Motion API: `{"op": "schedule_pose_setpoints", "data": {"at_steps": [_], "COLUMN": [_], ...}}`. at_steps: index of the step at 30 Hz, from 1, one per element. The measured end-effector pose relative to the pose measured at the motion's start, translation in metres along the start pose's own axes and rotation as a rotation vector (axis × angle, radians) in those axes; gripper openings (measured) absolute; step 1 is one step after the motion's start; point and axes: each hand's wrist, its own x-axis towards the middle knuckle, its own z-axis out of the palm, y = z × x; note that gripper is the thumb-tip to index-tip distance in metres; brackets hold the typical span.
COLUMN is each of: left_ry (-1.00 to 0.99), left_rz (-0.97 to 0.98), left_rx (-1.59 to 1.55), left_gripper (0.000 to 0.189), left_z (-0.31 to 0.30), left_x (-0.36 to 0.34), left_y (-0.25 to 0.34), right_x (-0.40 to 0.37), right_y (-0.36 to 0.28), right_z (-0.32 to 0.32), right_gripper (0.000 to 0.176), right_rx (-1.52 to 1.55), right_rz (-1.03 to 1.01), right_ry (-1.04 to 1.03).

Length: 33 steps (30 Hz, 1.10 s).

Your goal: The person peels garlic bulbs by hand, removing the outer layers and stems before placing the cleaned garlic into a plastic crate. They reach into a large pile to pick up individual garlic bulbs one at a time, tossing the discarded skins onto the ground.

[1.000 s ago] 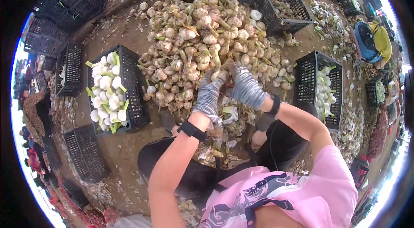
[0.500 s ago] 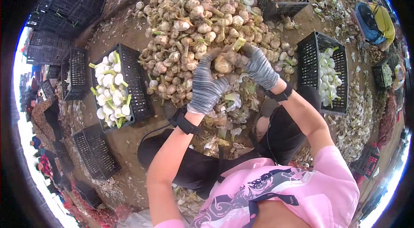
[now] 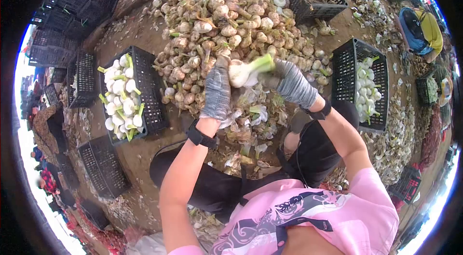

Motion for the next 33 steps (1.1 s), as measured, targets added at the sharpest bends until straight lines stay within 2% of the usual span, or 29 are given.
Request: {"op": "schedule_pose_setpoints", "data": {"at_steps": [1, 2, 3, 4, 5, 6, 7, 8, 9, 11, 12, 13, 15, 16, 18, 19, 21, 22, 23, 25, 27, 29, 30, 31, 33], "left_ry": [0.004, -0.098, -0.199, -0.105, -0.102, -0.045, 0.011, -0.028, -0.038, 0.14, 0.004, -0.077, -0.129, -0.129, -0.196, -0.191, -0.148, -0.201, -0.197, -0.245, -0.238, -0.471, -0.515, -0.518, -0.524], "left_rz": [-0.003, -0.108, -0.213, -0.257, -0.26, -0.326, -0.39, -0.318, -0.317, 0.829, 0.847, 0.974, 0.757, 0.758, 0.368, 0.368, 0.327, 0.298, 0.288, 0.36, 0.367, 0.359, 0.314, 0.313, 0.158], "left_rx": [0.001, 0.003, 0.003, 0.029, 0.027, 0.131, 0.238, 0.224, 0.23, 0.75, 0.706, 1.008, 0.981, 0.981, 0.797, 0.797, 0.668, 0.654, 0.658, 0.575, 0.637, 0.523, 0.507, 0.509, 0.194], "left_gripper": [0.049, 0.05, 0.052, 0.053, 0.053, 0.05, 0.049, 0.044, 0.044, 0.036, 0.03, 0.03, 0.03, 0.03, 0.032, 0.032, 0.032, 0.03, 0.03, 0.029, 0.027, 0.026, 0.025, 0.025, 0.024], "left_z": [-0.01, -0.019, -0.026, -0.032, -0.028, -0.024, -0.021, -0.015, -0.01, 0.009, 0.008, 0.01, 0.01, 0.007, 0.005, 0.006, 0.007, 0.004, 0.003, 0.003, 0.001, 0.004, 0.002, 0.002, 0.002], "left_x": [0.01, 0.018, 0.023, 0.023, 0.017, 0.014, 0.013, 0.015, 0.01, -0.01, -0.006, -0.01, -0.004, -0.001, -0.001, -0.002, -0.005, -0.004, -0.006, -0.008, -0.009, -0.014, -0.013, -0.014, -0.015], "left_y": [-0.004, -0.002, -0.005, -0.012, -0.007, -0.003, 0.0, 0.003, 0.004, 0.008, 0.006, 0.012, 0.004, 0.003, 0.008, 0.01, 0.01, 0.012, 0.013, 0.015, 0.017, 0.025, 0.025, 0.024, 0.019], "right_x": [-0.002, -0.006, -0.007, -0.01, -0.012, -0.012, -0.01, -0.009, -0.008, -0.005, -0.005, -0.005, -0.005, -0.006, -0.008, -0.007, -0.003, -0.005, -0.003, 0.001, 0.003, 0.004, 0.003, 0.001, -0.001], "right_y": [0.001, -0.014, -0.007, -0.013, -0.02, -0.017, -0.012, -0.007, -0.002, 0.005, -0.004, 0.013, 0.015, 0.015, 0.007, 0.014, 0.029, 0.036, 0.028, 0.046, 0.034, 0.015, 0.011, 0.015, 0.037], "right_z": [0.003, 0.002, 0.009, 0.013, 0.015, 0.014, 0.01, 0.008, 0.008, 0.007, 0.006, 0.007, 0.007, 0.007, 0.009, 0.007, 0.0, 0.0, 0.001, 0.003, -0.002, -0.012, -0.014, -0.013, -0.005], "right_gripper": [0.025, 0.024, 0.024, 0.024, 0.024, 0.024, 0.024, 0.025, 0.025, 0.026, 0.028, 0.027, 0.026, 0.026, 0.019, 0.019, 0.015, 0.013, 0.012, 0.013, 0.014, 0.008, 0.005, 0.005, 0.007], "right_rx": [-0.06, -0.2, -0.21, -0.037, 0.136, 0.137, 0.315, 0.492, 0.49, 0.522, 0.501, 0.335, -0.038, -0.039, 0.383, 0.385, 0.36, 0.329, 0.993, 0.898, 0.887, 1.154, 1.287, 1.289, 1.151], "right_rz": [-0.083, -0.013, -0.064, 0.074, 0.211, 0.212, 0.283, 0.35, 0.346, 0.344, 0.358, 0.199, 0.036, 0.036, 0.28, 0.28, 0.07, -0.058, 0.324, 0.384, 0.387, 0.567, 0.656, 0.654, 0.763], "right_ry": [-0.031, -0.087, -0.057, -0.08, -0.1, -0.101, -0.068, -0.03, -0.019, 0.087, 0.112, 0.137, 0.18, 0.179, 0.169, 0.165, 0.131, 0.191, 0.26, 0.413, 0.347, 0.205, 0.13, 0.133, 0.112]}}
